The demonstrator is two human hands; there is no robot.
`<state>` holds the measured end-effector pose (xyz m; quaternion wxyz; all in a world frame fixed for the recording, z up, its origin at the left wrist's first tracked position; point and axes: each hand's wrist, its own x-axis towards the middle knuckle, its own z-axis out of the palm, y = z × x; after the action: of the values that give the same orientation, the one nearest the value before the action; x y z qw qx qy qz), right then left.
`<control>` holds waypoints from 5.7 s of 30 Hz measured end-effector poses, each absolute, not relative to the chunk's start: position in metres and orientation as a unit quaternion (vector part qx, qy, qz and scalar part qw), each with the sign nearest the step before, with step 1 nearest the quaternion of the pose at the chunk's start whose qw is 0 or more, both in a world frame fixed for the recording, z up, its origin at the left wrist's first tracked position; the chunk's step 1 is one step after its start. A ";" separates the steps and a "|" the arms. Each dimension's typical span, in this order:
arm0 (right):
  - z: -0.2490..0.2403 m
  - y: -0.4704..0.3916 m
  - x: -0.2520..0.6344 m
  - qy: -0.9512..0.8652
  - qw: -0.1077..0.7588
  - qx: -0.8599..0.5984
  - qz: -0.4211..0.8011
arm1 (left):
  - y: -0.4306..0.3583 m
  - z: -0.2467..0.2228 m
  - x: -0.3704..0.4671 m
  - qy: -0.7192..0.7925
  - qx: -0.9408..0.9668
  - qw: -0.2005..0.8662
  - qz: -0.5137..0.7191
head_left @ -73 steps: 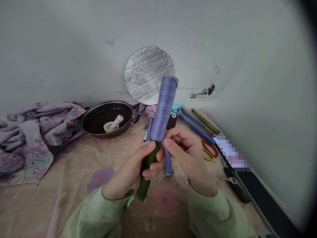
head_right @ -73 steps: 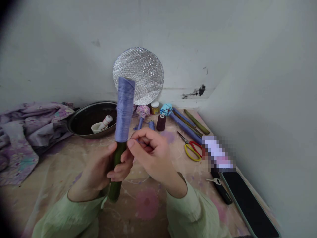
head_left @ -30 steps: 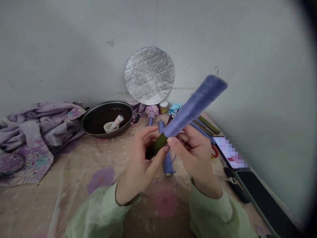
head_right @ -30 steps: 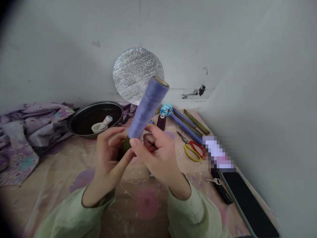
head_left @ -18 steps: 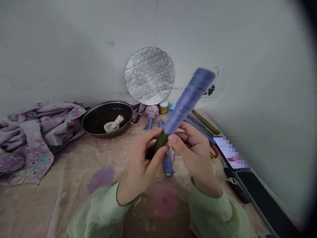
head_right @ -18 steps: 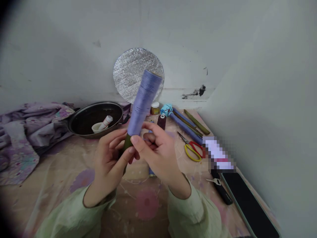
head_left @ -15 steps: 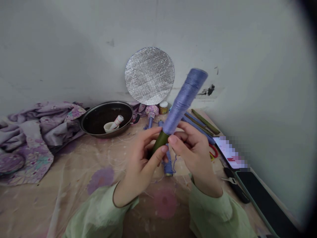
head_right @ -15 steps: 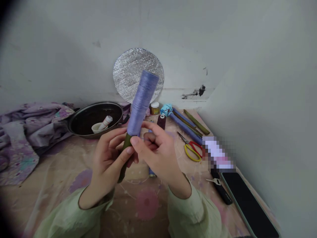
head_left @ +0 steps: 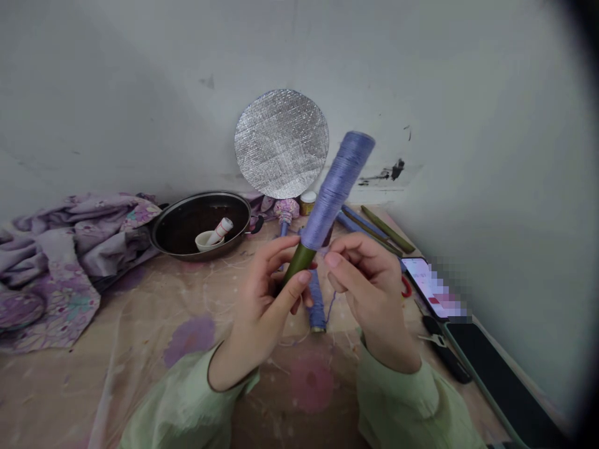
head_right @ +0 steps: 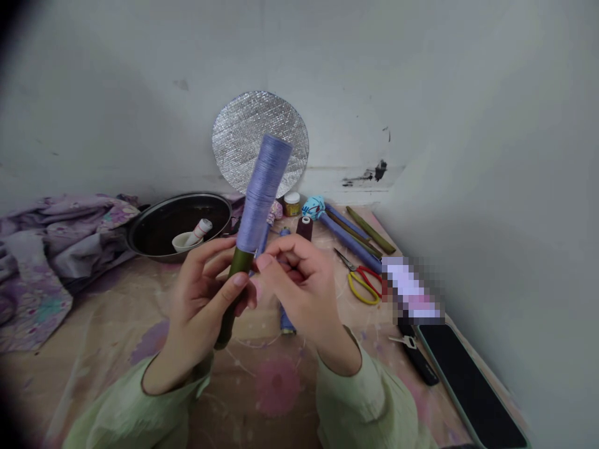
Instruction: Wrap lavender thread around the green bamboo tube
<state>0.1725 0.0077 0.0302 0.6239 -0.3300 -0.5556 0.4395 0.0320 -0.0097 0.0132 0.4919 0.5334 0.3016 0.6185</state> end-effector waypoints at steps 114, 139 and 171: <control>0.024 0.019 0.171 -0.541 0.541 -0.286 0.577 | -0.013 0.011 0.021 0.305 0.584 0.547 0.517; 0.032 0.006 0.180 -0.567 0.545 -0.270 0.555 | -0.011 0.021 0.012 0.144 0.509 0.712 0.461; 0.023 0.014 0.171 -0.583 0.526 -0.267 0.559 | -0.004 0.030 0.007 0.354 0.600 0.551 0.460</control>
<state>0.1710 0.0136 0.0235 0.5259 -0.2672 -0.5830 0.5587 0.0074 -0.0037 0.0299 0.5513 0.5995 0.3537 0.4599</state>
